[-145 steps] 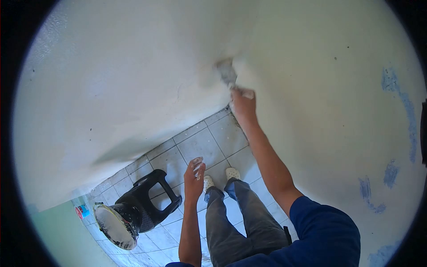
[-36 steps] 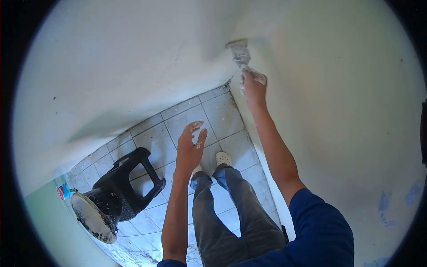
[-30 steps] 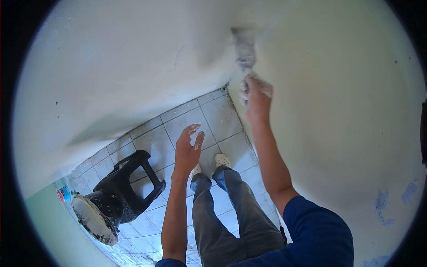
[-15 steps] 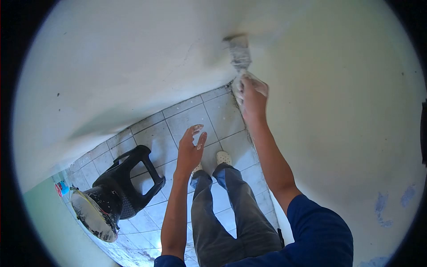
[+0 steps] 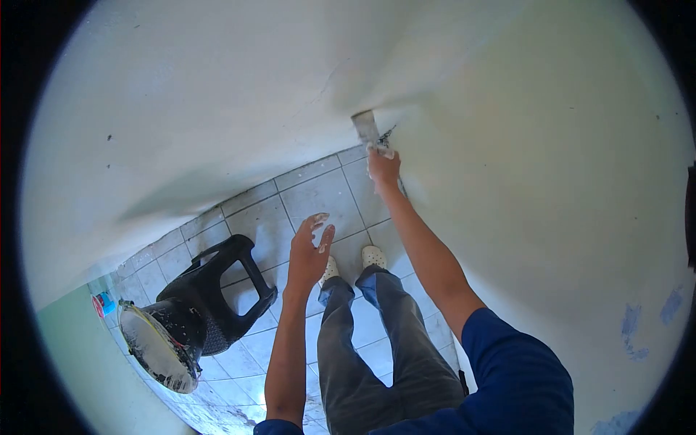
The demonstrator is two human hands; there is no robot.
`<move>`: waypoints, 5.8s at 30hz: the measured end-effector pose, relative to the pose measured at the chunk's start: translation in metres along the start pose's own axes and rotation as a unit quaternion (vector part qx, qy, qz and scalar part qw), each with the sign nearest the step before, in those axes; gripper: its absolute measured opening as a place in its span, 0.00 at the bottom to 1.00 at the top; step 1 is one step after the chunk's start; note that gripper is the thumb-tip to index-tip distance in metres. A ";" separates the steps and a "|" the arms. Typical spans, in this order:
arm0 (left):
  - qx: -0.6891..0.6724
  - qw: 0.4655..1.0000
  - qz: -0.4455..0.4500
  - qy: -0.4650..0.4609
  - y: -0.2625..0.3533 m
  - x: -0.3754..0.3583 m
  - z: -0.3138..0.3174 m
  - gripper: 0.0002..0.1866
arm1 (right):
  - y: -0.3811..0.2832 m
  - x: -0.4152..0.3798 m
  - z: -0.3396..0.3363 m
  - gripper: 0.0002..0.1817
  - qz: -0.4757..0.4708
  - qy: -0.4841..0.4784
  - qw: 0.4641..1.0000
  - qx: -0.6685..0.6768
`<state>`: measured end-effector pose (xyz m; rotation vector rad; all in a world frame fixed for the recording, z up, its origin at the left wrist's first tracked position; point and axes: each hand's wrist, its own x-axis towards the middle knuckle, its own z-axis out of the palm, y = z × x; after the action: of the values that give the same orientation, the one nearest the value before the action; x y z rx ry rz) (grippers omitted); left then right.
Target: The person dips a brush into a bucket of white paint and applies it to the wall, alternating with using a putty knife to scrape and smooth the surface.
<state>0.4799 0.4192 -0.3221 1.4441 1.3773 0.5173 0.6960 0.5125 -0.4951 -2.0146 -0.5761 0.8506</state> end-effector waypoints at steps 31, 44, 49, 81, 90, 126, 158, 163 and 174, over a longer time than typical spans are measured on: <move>-0.054 0.997 0.014 0.052 0.027 0.000 -0.017 0.13 | -0.198 -0.135 -0.045 0.15 -0.208 -0.036 0.964 0.163; -0.048 0.996 -0.029 0.069 -0.003 -0.023 -0.035 0.15 | -0.121 -0.102 0.003 0.19 -0.088 -0.086 0.988 0.094; -0.075 0.994 -0.016 0.074 0.015 -0.018 -0.040 0.15 | -0.208 -0.163 -0.039 0.19 -0.126 -0.098 0.965 0.210; -0.117 0.847 -0.079 0.513 -0.009 -0.305 -0.212 0.09 | -0.253 -0.349 -0.028 0.10 -0.175 -0.531 0.823 -0.096; 0.068 0.749 -0.250 0.610 -0.119 -0.380 -0.291 0.24 | -0.317 -0.539 0.155 0.11 -0.608 -0.544 0.441 -0.374; -0.026 0.824 -0.109 0.555 -0.097 -0.332 -0.277 0.11 | -0.205 -0.503 0.169 0.16 -0.123 -0.639 0.723 -0.229; 0.016 0.975 0.021 0.220 -0.001 -0.069 -0.103 0.09 | -0.101 -0.130 0.026 0.16 -0.106 -0.114 0.977 0.143; 0.046 0.980 0.018 0.192 -0.012 -0.045 -0.103 0.09 | 0.012 -0.068 0.103 0.17 0.015 -0.016 0.998 -0.053; 0.013 0.981 0.008 0.194 -0.017 -0.069 -0.113 0.10 | -0.182 -0.175 -0.006 0.15 -0.115 -0.106 0.985 0.072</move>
<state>0.3583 0.3951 -0.2713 1.4250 1.6820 0.8275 0.5696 0.4906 -0.2776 -1.6989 -0.8263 0.9424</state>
